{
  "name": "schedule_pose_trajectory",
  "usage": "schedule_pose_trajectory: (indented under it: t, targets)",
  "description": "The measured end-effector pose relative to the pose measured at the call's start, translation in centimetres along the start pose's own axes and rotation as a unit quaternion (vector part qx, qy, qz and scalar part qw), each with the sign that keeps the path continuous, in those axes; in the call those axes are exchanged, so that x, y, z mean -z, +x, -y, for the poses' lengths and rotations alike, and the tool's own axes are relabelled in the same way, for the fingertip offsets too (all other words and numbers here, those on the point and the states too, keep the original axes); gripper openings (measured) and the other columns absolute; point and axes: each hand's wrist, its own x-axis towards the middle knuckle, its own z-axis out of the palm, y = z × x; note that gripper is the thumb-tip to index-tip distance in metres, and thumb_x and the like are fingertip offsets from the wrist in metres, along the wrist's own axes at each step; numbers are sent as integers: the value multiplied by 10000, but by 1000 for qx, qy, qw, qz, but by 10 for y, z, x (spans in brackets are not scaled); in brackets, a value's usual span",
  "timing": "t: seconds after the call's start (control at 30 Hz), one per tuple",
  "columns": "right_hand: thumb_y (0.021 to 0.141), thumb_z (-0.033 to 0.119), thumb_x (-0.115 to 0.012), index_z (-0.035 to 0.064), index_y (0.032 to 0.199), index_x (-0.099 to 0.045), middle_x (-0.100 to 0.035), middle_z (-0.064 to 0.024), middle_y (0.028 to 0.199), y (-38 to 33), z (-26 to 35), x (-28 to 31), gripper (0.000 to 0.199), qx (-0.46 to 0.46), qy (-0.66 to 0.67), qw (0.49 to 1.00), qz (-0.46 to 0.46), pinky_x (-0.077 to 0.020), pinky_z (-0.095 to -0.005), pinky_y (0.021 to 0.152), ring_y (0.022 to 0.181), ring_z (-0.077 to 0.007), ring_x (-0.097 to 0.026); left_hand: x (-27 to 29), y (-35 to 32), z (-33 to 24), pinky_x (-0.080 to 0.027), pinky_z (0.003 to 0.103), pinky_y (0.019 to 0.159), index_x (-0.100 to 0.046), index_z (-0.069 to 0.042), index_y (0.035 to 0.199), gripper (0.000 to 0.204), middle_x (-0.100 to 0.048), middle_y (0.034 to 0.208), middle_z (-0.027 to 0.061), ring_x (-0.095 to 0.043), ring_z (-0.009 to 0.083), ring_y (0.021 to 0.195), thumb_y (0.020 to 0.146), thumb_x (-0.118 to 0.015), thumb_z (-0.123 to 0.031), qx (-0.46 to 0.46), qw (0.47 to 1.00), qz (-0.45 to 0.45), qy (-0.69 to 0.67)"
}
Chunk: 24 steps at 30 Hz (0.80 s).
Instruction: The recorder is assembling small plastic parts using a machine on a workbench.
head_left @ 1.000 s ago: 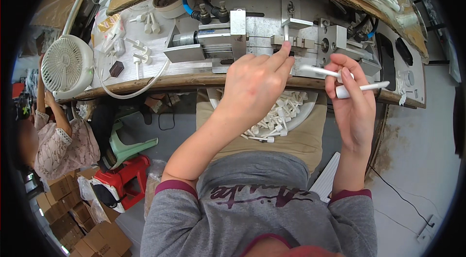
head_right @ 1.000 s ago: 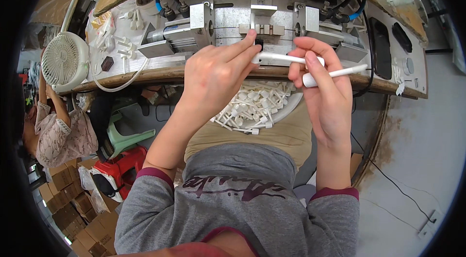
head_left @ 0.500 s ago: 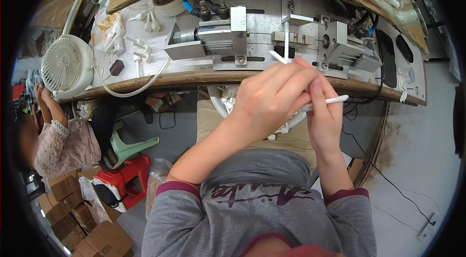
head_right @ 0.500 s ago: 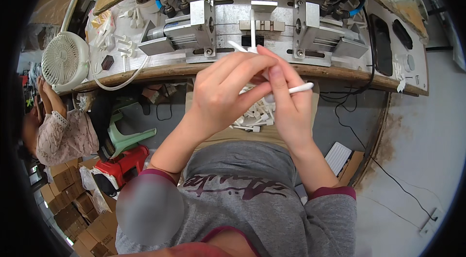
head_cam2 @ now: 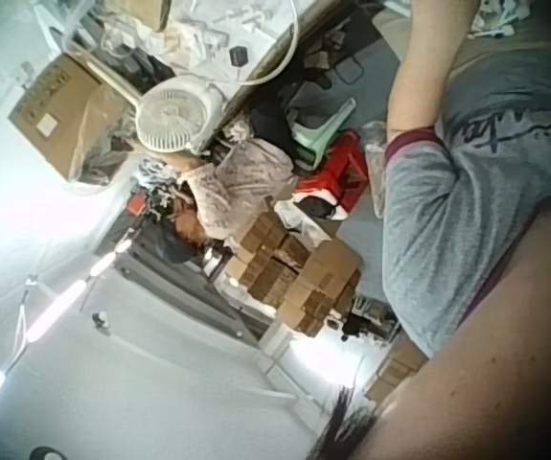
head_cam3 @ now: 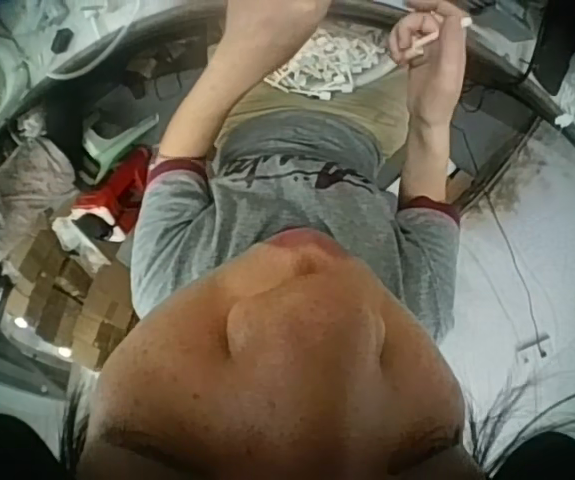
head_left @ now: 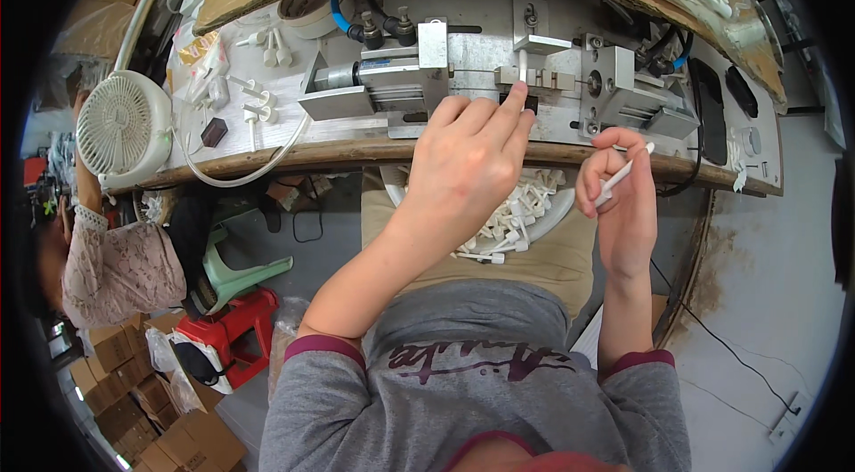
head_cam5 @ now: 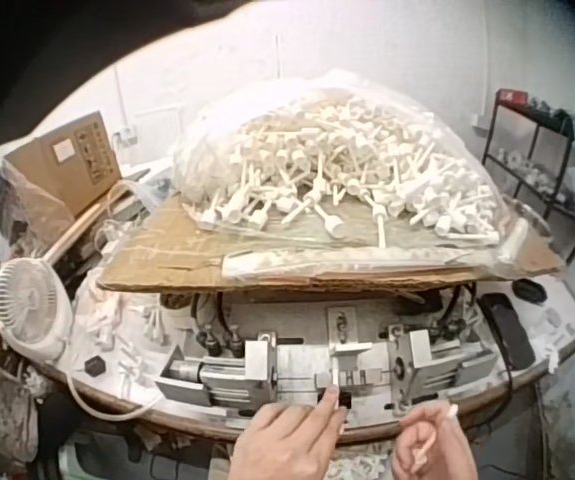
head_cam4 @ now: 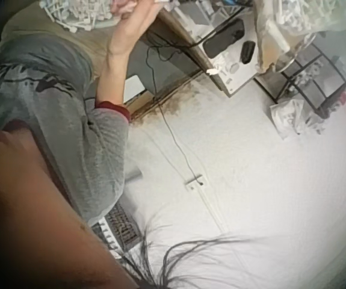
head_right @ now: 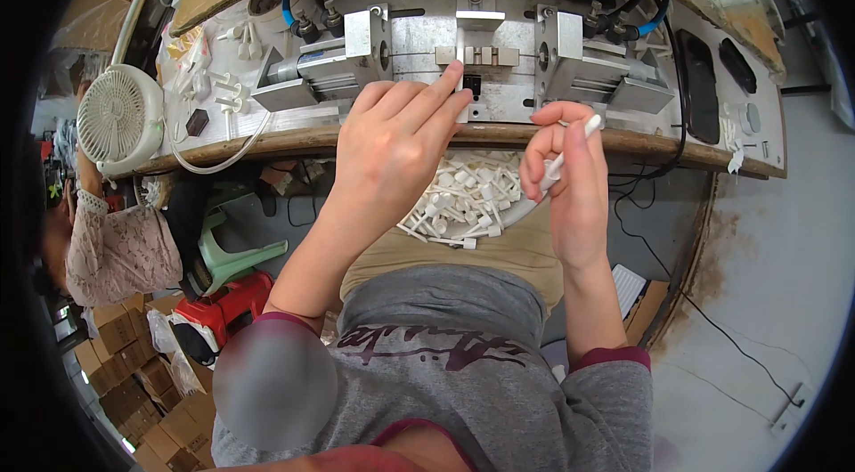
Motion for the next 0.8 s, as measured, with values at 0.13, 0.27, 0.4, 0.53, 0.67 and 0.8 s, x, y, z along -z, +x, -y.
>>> schedule_pose_trajectory:
  t: [0.13, 0.27, 0.4, 0.53, 0.67, 0.8]
  targets:
    - [1091, 354, -252, -12, 1078, -536, -518, -57, 812, -1, 8, -3, 463, 10, -12, 1000, 23, -419, -286, 687, 706, -147, -502, 5, 8, -7, -490, 329, 774, -709, 5, 1025, 286, -691, 1179, 141, -647, 197, 871, 763, -705, -112, 1, 998, 53, 43]
    - [1092, 358, -295, -8, 1005, -609, -581, -53, 876, 2, 15, -11, 490, 100, -183, 978, -15, -406, -254, 690, 718, -93, -487, 7, 13, -2, -500, 317, 722, -716, -2, 1005, 250, -689, 1204, 128, -656, 195, 751, 786, -711, -122, 12, 997, 73, 13]
    - [1073, 275, -439, 29, 973, -612, -512, 23, 725, 4, 25, 3, 317, 56, -184, 981, -18, -298, -180, 571, 622, -16, -399, 12, 14, -1, -515, 310, 639, -718, -24, 1013, 268, -680, 1229, 120, -655, 203, 670, 772, -739, -140, 36, 994, 101, -16]
    - [1033, 181, -545, 40, 956, -598, -544, 16, 679, 20, 31, -2, 169, 0, -59, 998, -1, -253, -170, 435, 484, -19, -378, 18, 14, 2, -558, 321, 696, -711, -34, 1094, 351, -696, 1181, 125, -698, 229, 763, 762, -782, -123, 60, 985, 42, -154]
    - [1010, 202, -587, 27, 1024, -607, -602, -26, 694, 43, 51, -21, 177, -66, -38, 993, 86, -352, -190, 410, 460, -59, -496, 37, 21, -5, -586, 298, 735, -701, -14, 1147, 411, -711, 1070, 125, -714, 213, 839, 752, -812, -44, 48, 930, -84, -356]
    - [976, 257, -638, 25, 1065, -622, -632, -39, 718, 86, 84, -41, 249, 39, -138, 985, 94, -376, -190, 423, 473, -68, -534, 53, 15, 3, -584, 267, 663, -722, -11, 1071, 352, -700, 1004, 93, -692, 163, 766, 733, -821, -7, 109, 934, -112, -322]
